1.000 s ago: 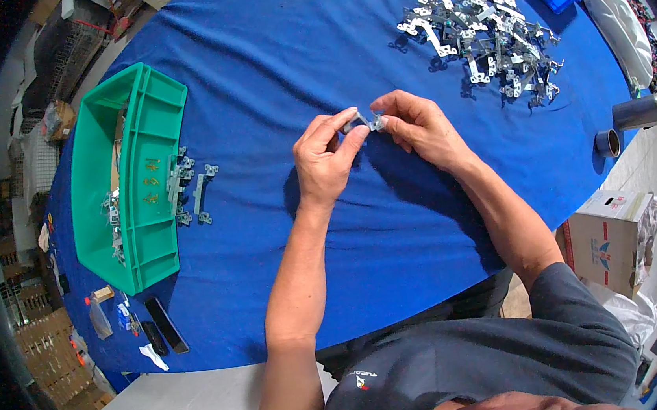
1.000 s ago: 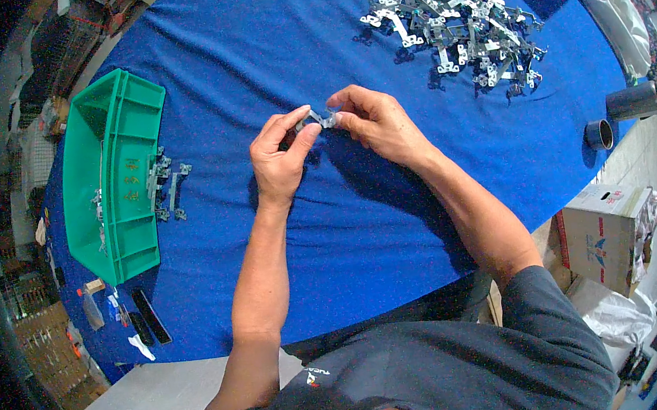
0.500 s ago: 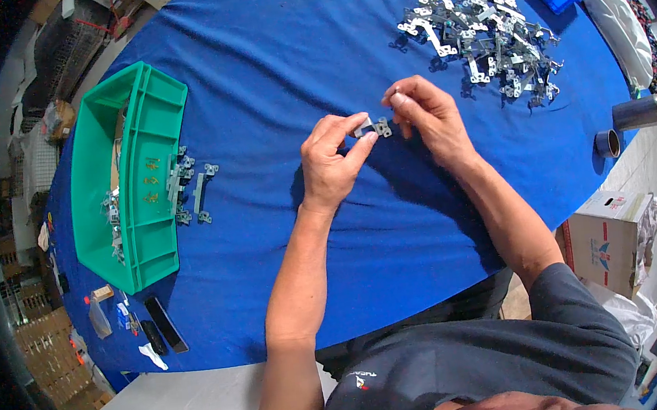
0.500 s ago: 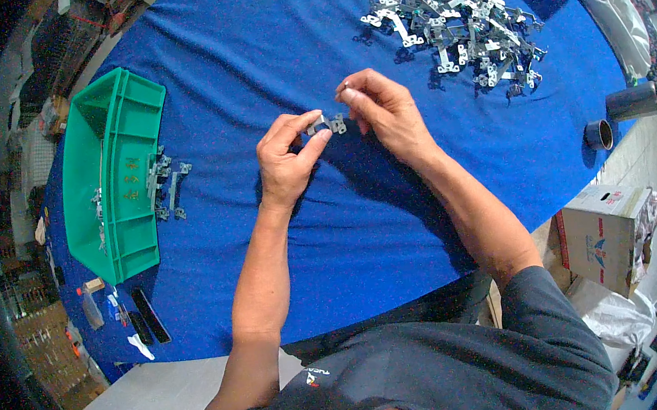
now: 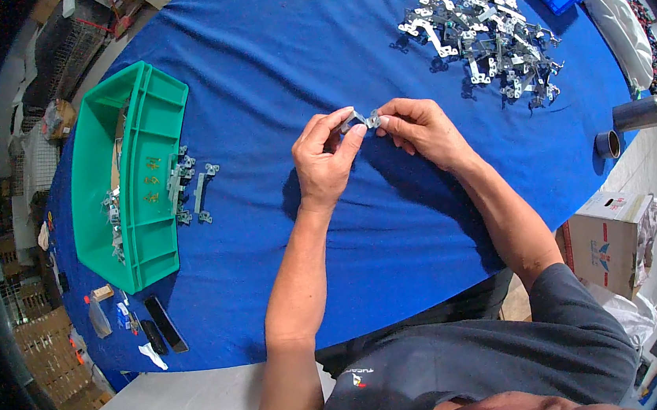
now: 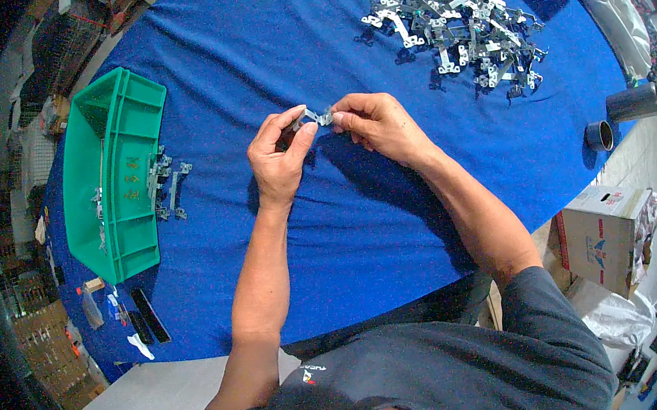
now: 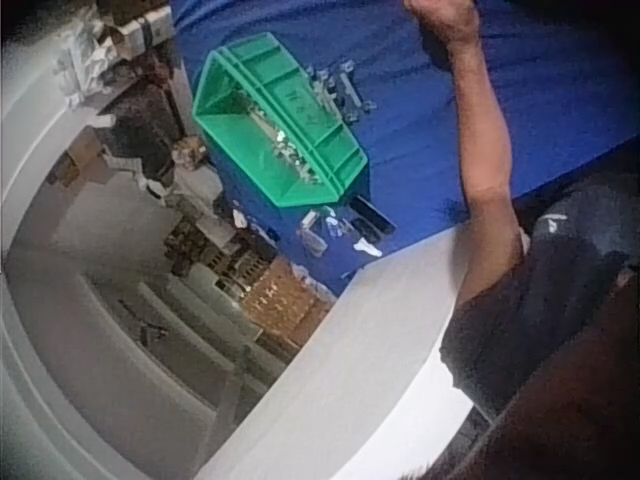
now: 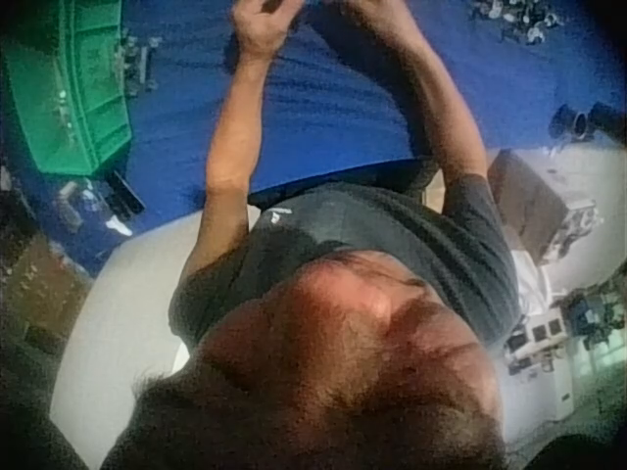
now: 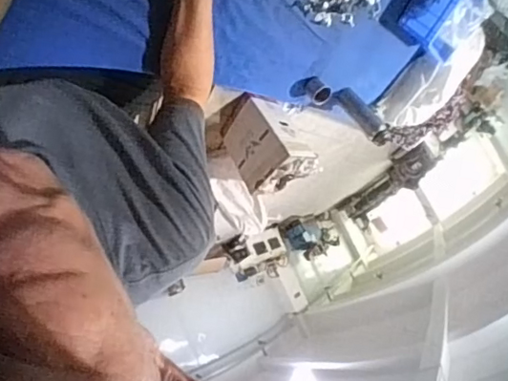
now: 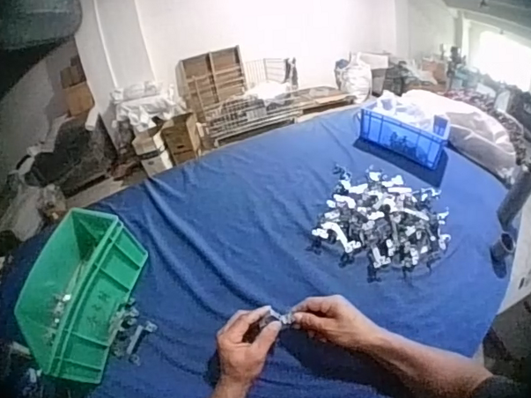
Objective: The person assembles small metal brackets together by hand, then reaches over to a pile on the blue table to pick up more metal parts and attach them.
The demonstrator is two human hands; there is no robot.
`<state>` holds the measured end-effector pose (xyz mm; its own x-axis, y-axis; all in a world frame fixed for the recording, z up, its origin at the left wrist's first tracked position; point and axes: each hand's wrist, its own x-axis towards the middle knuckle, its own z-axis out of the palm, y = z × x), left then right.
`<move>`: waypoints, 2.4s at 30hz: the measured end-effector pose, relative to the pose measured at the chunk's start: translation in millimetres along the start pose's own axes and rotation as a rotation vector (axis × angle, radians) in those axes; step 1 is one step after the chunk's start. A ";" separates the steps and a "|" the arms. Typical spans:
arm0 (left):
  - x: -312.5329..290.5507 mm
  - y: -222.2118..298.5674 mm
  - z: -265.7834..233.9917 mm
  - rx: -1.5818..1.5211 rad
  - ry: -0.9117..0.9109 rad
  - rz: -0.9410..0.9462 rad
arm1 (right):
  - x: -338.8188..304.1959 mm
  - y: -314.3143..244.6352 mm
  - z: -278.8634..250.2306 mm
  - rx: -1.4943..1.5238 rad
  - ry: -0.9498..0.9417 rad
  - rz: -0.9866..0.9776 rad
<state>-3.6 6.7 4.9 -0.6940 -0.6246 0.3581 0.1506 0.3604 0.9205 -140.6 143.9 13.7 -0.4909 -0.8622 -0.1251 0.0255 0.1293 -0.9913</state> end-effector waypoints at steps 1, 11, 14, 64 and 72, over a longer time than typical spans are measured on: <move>-0.2 -0.3 -1.4 -0.004 -0.017 -0.030 | 0.2 1.2 -1.0 -0.035 -0.008 0.011; 0.5 -7.0 0.9 0.064 -0.024 0.072 | 0.4 -1.0 3.5 0.166 0.013 -0.049; -0.2 -3.7 1.7 0.091 -0.038 0.065 | 1.5 0.4 -0.8 0.125 -0.016 -0.015; -3.5 1.0 2.4 0.149 -0.157 0.081 | 5.3 6.1 -4.4 0.217 0.144 -0.185; -1.0 -0.3 0.1 0.125 0.052 0.063 | 0.6 -0.5 -3.3 0.000 -0.050 0.078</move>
<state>-3.0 7.3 4.2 -0.6478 -0.6319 0.4255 0.1015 0.4820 0.8703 -143.8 144.9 14.3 -0.4433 -0.8730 -0.2035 0.0614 0.1969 -0.9785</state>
